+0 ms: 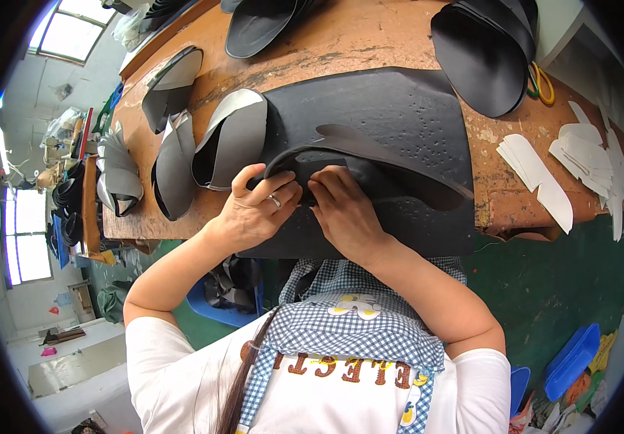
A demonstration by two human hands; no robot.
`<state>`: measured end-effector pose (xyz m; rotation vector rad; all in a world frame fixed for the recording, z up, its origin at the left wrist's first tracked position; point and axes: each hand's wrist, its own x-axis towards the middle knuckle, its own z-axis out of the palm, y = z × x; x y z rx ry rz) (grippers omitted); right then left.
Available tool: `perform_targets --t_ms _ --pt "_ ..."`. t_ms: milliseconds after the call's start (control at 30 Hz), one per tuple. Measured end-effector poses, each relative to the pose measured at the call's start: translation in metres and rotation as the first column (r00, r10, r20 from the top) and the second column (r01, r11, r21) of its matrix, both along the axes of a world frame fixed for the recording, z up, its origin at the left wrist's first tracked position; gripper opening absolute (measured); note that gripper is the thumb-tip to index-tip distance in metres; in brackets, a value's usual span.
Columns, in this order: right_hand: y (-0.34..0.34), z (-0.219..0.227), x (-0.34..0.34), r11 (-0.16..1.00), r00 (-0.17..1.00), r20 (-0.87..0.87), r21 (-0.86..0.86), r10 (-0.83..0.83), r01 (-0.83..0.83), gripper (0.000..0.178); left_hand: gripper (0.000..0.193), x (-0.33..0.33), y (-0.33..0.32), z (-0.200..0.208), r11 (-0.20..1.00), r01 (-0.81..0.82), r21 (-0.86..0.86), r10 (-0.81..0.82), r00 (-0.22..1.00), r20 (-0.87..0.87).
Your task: The person shapes and folds shoe upper components by hand, aligns and attaches white reinforcement pieces to them, and presses the assembled shoe parts together.
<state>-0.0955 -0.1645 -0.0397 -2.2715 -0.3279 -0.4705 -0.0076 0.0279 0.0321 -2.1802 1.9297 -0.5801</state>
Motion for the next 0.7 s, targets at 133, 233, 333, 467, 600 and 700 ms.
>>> perform_targets --t_ms 133,233,333,467,600,700 --pt "0.001 -0.004 -0.002 0.999 0.999 0.027 0.028 -0.027 0.026 0.033 0.029 0.013 0.008 0.003 0.999 0.036 -0.001 -0.036 0.999 -0.03" --pt "0.0 -0.003 -0.002 1.0 0.998 0.051 -0.001 -0.019 0.019 0.031 0.03 0.022 0.012 -0.002 0.995 0.1 -0.014 -0.1 0.995 -0.026" --pt "0.0 -0.003 0.0 0.999 0.998 0.069 -0.041 0.004 -0.001 0.03 0.03 0.024 0.015 -0.004 0.994 0.105 -0.031 -0.107 0.993 -0.049" --pt "-0.001 -0.003 0.002 0.999 0.998 0.066 -0.052 0.011 -0.008 0.026 0.029 0.017 0.013 -0.002 0.997 0.063 -0.045 -0.066 0.995 -0.079" --pt "-0.001 0.003 0.006 0.999 0.998 0.05 -0.003 -0.037 0.037 0.023 0.032 -0.005 -0.011 0.0 0.995 -0.104 -0.01 0.102 0.989 -0.108" --pt "-0.003 0.009 0.004 0.992 0.994 0.068 0.098 -0.081 0.075 0.019 0.032 -0.004 -0.018 0.003 0.993 -0.117 0.004 0.117 0.989 -0.089"
